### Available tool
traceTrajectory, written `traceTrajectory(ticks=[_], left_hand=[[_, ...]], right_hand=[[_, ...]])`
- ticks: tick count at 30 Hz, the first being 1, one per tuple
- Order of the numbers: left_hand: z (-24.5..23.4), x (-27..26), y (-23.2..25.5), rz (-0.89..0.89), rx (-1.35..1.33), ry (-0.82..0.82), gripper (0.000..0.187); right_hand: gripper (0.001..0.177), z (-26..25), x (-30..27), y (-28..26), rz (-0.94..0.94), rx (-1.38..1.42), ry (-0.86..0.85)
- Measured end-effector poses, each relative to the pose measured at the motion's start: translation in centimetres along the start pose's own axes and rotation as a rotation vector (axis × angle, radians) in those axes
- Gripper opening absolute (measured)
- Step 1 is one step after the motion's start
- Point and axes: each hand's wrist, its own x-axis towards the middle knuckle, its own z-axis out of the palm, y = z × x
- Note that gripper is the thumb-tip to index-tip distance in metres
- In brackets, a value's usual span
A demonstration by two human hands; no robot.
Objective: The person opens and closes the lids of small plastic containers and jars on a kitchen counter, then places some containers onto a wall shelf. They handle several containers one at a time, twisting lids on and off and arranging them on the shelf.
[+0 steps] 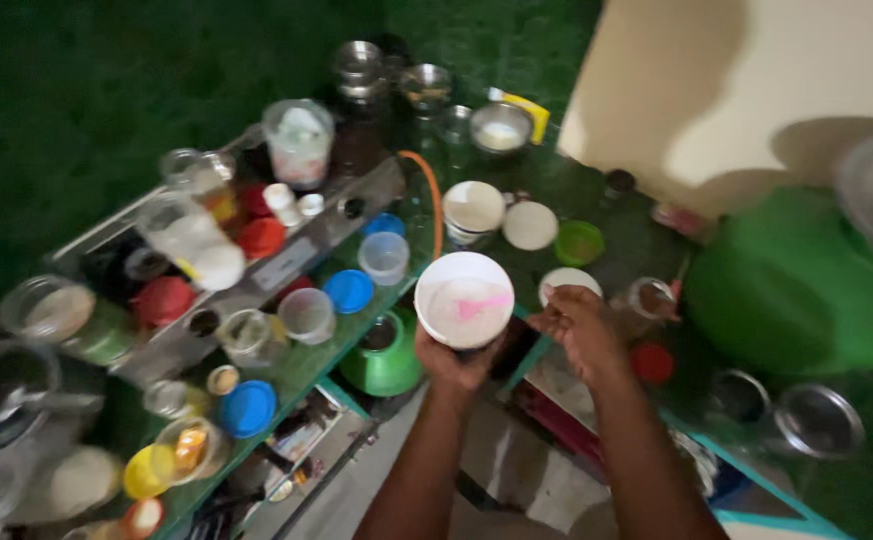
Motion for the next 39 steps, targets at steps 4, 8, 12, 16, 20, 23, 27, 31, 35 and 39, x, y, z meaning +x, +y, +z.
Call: traceTrajectory(ticks=[4,8,12,16,20,23,27,31,35,39], left_hand=[[0.6,0.3,-3.2,-0.176,-0.175,0.102,0.062],[-0.1,0.4,-5.5,-0.198,-0.108,0.161,0.064],[-1.7,1.1,-6.7,-0.209,-0.118,0.085,0.066],[-2.7,2.3,-6.2,-0.213,-0.156,0.049,0.063],[-3.1,3.8,-5.0,-0.256,-0.222,-0.019,0.060],[-4.0,4.9,-4.2,-0.243,-0.176,-0.040,0.058],[-5.7,5.6,-3.7,-0.218,-0.098,-0.015,0.058],[-6.7,6.4,-3.8,-0.209,-0.073,0.013,0.058],[-6.8,7.1,-3.7,-0.283,-0.171,-0.030,0.057],[-6.8,7.5,-3.8,-0.249,-0.140,-0.043,0.058]], right_hand=[[0.026,-8.7,4.4,5.3,-0.090,0.166,0.235],[0.030,-13.9,6.9,9.9,0.102,0.479,0.323],[0.033,-14.8,7.1,11.9,0.145,0.541,0.390],[0.034,-13.8,7.6,13.1,0.193,0.506,0.513],[0.030,-13.7,9.0,14.0,0.229,0.540,0.472],[0.032,-13.1,10.2,14.8,0.229,0.526,0.425],[0.038,-11.1,10.7,14.3,0.250,0.467,0.556],[0.046,-9.4,11.0,13.5,0.223,0.373,0.626],[0.039,-8.8,11.9,13.9,0.215,0.434,0.630],[0.029,-9.8,12.4,14.5,0.281,0.478,0.635]])
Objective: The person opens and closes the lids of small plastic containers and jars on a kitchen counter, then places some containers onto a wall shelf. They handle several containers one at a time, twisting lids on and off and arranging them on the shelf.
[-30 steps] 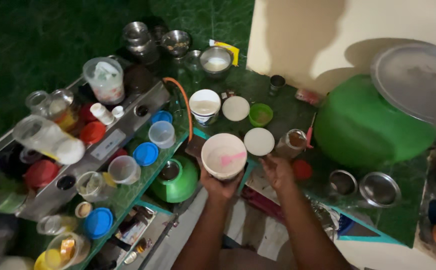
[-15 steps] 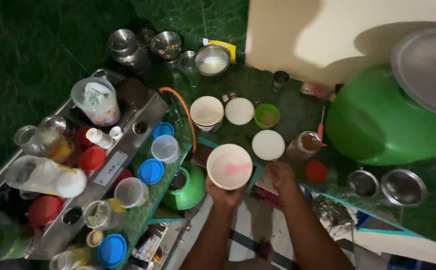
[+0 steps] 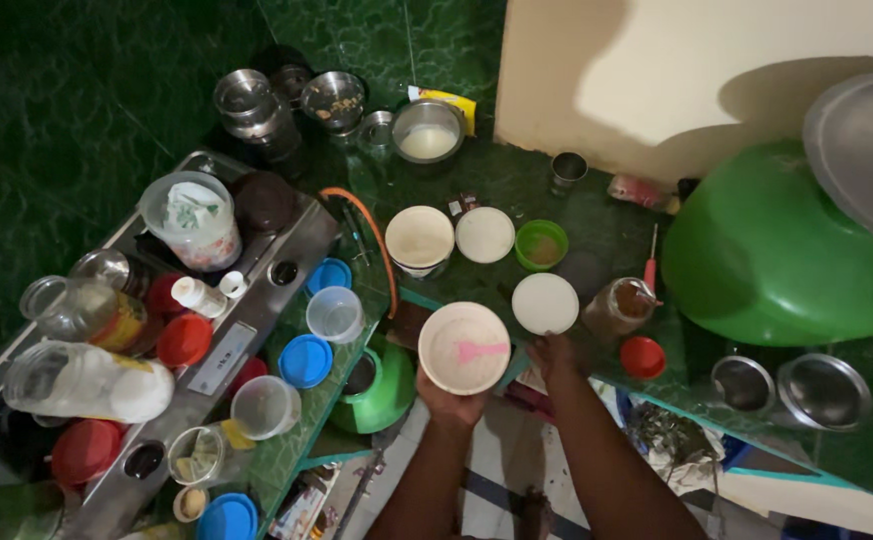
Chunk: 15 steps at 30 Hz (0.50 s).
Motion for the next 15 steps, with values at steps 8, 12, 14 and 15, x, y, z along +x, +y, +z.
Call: traceTrajectory(ticks=[8,12,14,15], left_hand=[[-0.4,-1.1,0.1,0.018,-0.041,0.044,0.059],[-0.1,-2.2,0.2,-0.007,-0.080,0.060,0.060],[0.2,-2.4,0.2,-0.004,-0.083,0.061,0.060],[0.2,-2.7,0.2,0.000,-0.085,0.053,0.059]], right_hand=[[0.018,-0.5,0.4,0.2,-0.056,-0.031,-0.075],[0.015,-0.1,-1.0,0.1,-0.053,-0.072,0.004],[0.016,0.3,-1.4,-0.2,-0.074,-0.040,-0.083],[0.017,0.5,-1.3,-0.3,-0.102,-0.063,-0.134]])
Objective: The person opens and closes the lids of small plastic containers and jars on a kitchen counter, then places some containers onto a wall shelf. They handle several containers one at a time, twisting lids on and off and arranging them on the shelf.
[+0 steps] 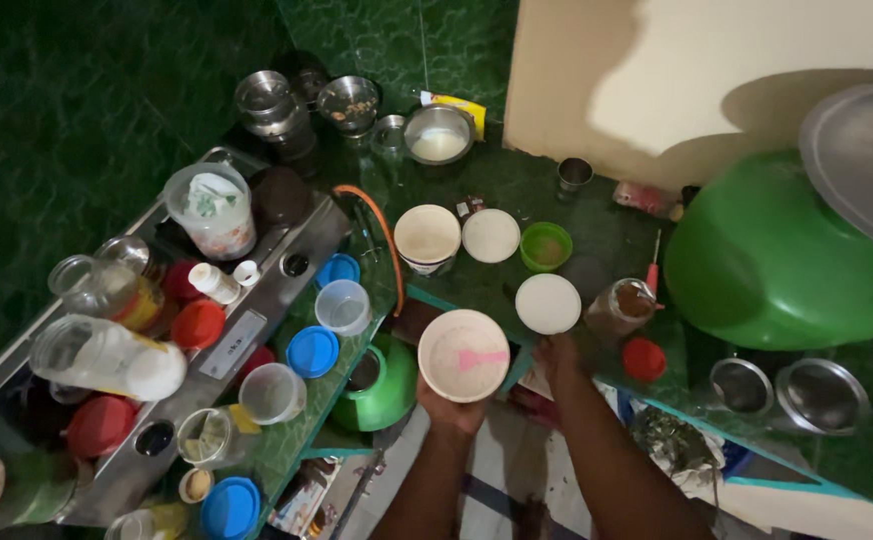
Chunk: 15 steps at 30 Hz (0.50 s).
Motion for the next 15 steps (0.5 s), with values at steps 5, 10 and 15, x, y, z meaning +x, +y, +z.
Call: traceTrajectory(ticks=[5,10,15], left_hand=[[-0.3,-0.5,-0.1,0.020,-0.006,-0.025,0.061],[-0.7,-1.0,-0.4,0.030,-0.015,0.002,0.059],[-0.5,-1.2,-0.7,0.057,0.046,-0.012,0.059]], right_hand=[[0.022,-0.3,1.2,0.2,0.020,-0.116,0.028],[0.017,-0.8,2.1,0.1,0.064,-0.085,0.164],[0.015,-0.6,1.2,-0.2,0.007,-0.127,0.216]])
